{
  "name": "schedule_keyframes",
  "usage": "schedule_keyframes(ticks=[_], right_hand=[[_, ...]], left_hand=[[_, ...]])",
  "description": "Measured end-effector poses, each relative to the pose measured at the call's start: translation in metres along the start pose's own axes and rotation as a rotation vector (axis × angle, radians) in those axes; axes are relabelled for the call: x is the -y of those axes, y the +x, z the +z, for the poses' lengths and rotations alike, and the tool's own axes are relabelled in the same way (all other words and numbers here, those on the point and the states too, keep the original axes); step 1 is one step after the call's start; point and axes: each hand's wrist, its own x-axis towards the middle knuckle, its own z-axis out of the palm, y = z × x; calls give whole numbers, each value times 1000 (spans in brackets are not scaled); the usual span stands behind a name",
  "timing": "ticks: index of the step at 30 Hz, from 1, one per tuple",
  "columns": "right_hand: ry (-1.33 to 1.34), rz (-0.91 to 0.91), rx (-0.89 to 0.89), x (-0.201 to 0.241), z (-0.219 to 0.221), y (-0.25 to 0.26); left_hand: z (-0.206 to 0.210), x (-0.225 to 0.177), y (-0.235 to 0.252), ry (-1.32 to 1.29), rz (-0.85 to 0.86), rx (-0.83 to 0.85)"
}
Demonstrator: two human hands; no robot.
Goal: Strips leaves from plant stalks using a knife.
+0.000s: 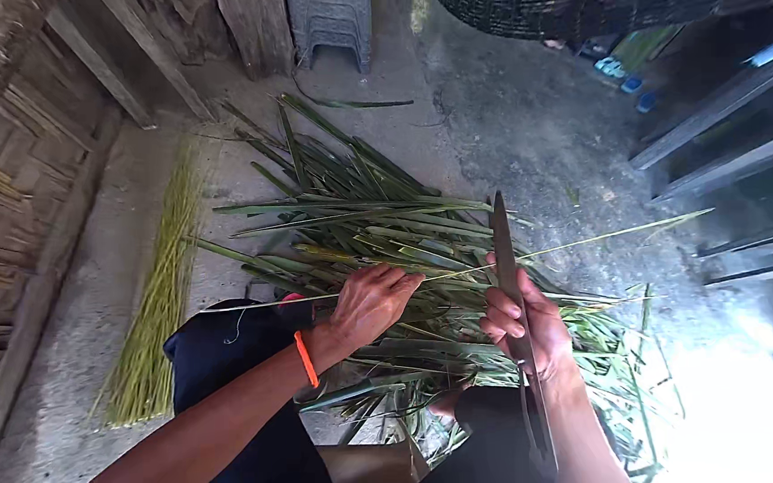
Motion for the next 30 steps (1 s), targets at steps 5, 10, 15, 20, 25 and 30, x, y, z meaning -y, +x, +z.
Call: schedule_keyframes(ticks=[5, 10, 15, 20, 25, 30], right_hand=[[-70, -227, 24, 38, -8, 27], [41, -145, 56, 26, -24, 46], [-65, 173, 42, -15, -6, 58], [-11, -127, 61, 19, -25, 52], [-115, 56, 10, -11, -16, 49], [-111, 15, 84, -11, -18, 45]], left_hand=[[-18, 34, 1, -181, -302, 220], [-14, 45, -6, -136, -306, 127], [8, 32, 3, -210, -329, 139], [8, 25, 9, -465, -463, 251], [5, 22, 22, -644, -617, 413], [-1, 24, 21, -789, -698, 511]])
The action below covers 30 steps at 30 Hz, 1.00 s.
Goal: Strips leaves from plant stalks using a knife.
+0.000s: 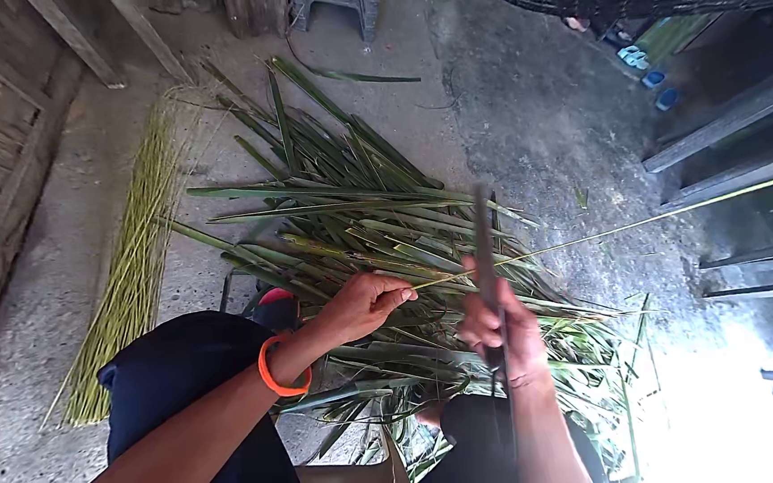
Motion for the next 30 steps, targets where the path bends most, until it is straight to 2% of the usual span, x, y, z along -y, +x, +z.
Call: schedule_keyframes(ticks=[3, 6, 8, 9, 13, 15, 18, 21, 22, 25, 27, 30], right_hand=[[119, -126, 17, 18, -14, -4], [11, 53, -93, -8, 0, -4], [-29, 159, -61, -23, 8, -2], [-48, 134, -47, -20, 8, -2], [30, -219, -61, 29, -18, -11], [83, -253, -88, 40, -27, -14], [-29, -38, -154, 11, -13, -9], [-162, 241, -59, -31, 11, -3], [-167, 254, -27, -34, 13, -3], [-44, 104, -63, -19, 4, -2], [-22, 116, -108, -18, 1, -3], [-135, 259, -101, -37, 14, -3]], left_hand=[[-3, 0, -5, -32, -5, 4], [-2, 2, -5, -23, -28, 5], [-2, 5, -4, -34, -33, 31], [-3, 7, -5, -50, -26, 49], [-8, 14, -12, -131, 10, 111], [-8, 15, -14, -186, -6, 125], [-6, 11, -12, -261, -78, 124], [-1, 12, -9, -341, -126, 156], [0, 11, -9, -389, -142, 181], [-2, 5, -12, -471, -200, 207], [-2, 1, -13, -337, -193, 129], [0, 1, -12, 21, -125, -20]])
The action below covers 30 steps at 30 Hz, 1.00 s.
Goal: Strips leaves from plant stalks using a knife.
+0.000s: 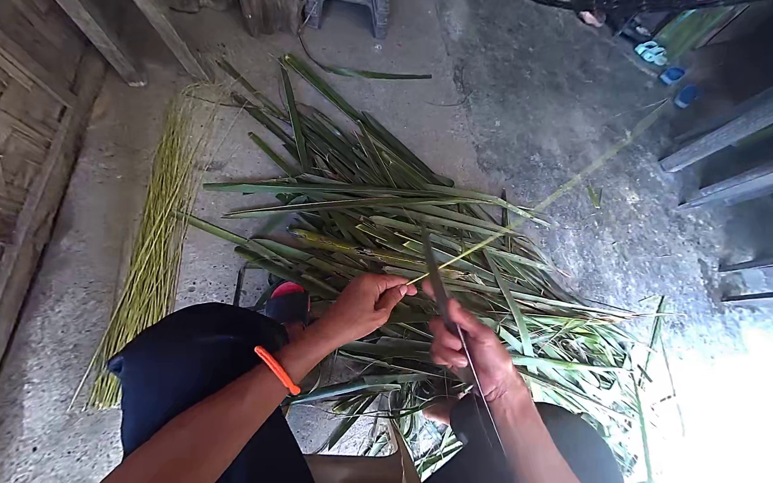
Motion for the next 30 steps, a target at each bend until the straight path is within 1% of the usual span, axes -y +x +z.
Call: schedule_keyframes(ticks=[2, 4, 5, 7, 9, 11, 12, 13, 16, 18, 19, 21, 23, 25, 26, 28, 30], right_hand=[[41, -40, -6, 3, 0, 1], [160, -154, -33, 14, -12, 1], [209, -183, -43, 18, -17, 1], [175, -151, -79, 14, -12, 2], [79, -28, -70, -2, 4, 7], [5, 44, -1, -13, 13, 12], [7, 20, 21, -12, 12, 13], [26, -41, 29, -7, 7, 12], [176, -293, -8, 22, -16, 6], [192, -345, -43, 33, -24, 3], [115, -327, -80, 32, -22, 2], [-143, -224, -142, 21, -9, 3], [-330, -162, -138, 9, 6, 6], [-357, -198, -147, 4, 9, 6], [-325, -225, -170, 4, 8, 6], [-254, -257, -231, 1, 7, 3], [-263, -260, -270, -7, 12, 2]], left_hand=[[5, 6, -2, 144, 104, -115], [9, 14, -5, 232, 220, -178], [12, 16, -7, 254, 263, -198], [15, 16, -6, 254, 288, -194], [15, 12, -5, 193, 243, -140], [16, 9, -5, 52, 154, -79], [17, 8, -6, -26, 114, -49], [17, 6, -7, -86, 82, -19], [18, 7, -6, -194, 45, 33], [21, 7, -7, -227, 21, 56], [23, 6, -7, -203, 15, 65], [27, 4, -4, -93, 35, 73], [27, 2, -3, -7, 36, 81], [23, -1, 0, 6, -49, 103], [21, -2, 2, -9, -111, 89], [19, 2, 7, -79, -201, -1], [18, 3, 13, -191, -231, -131]])
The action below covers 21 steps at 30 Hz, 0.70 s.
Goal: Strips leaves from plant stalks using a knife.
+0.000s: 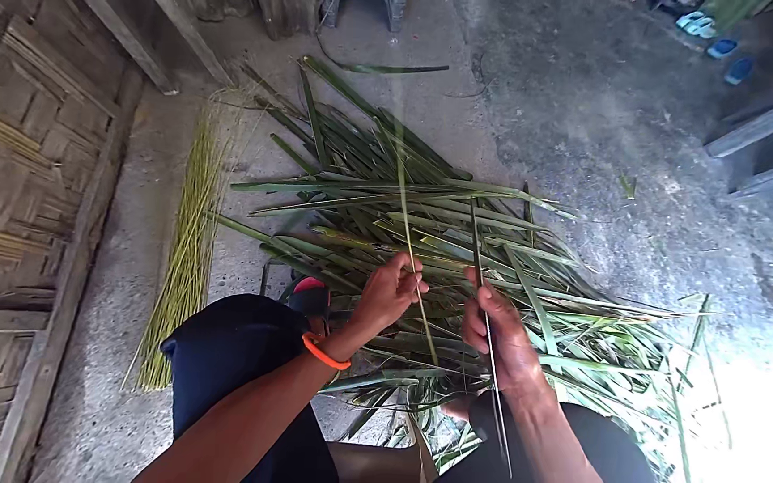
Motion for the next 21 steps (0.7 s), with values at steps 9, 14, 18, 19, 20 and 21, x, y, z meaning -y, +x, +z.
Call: schedule_keyframes(ticks=[9, 14, 18, 19, 20, 21], right_hand=[[-150, 101, -48, -22, 31, -4], [-97, 120, 43, -12, 22, 3], [-86, 145, 92, -6, 11, 4], [-88, 148, 156, -3, 11, 2], [-91, 159, 207, 0, 12, 0], [-103, 175, 219, 2, 12, 0]], left_hand=[[9, 2, 3, -400, 235, -342], [7, 3, -5, -378, 354, -367], [-3, 8, -5, -323, 469, -318], [-3, 11, -4, -271, 538, -307], [-2, 14, -3, -222, 613, -308], [-1, 18, -4, -194, 676, -313]])
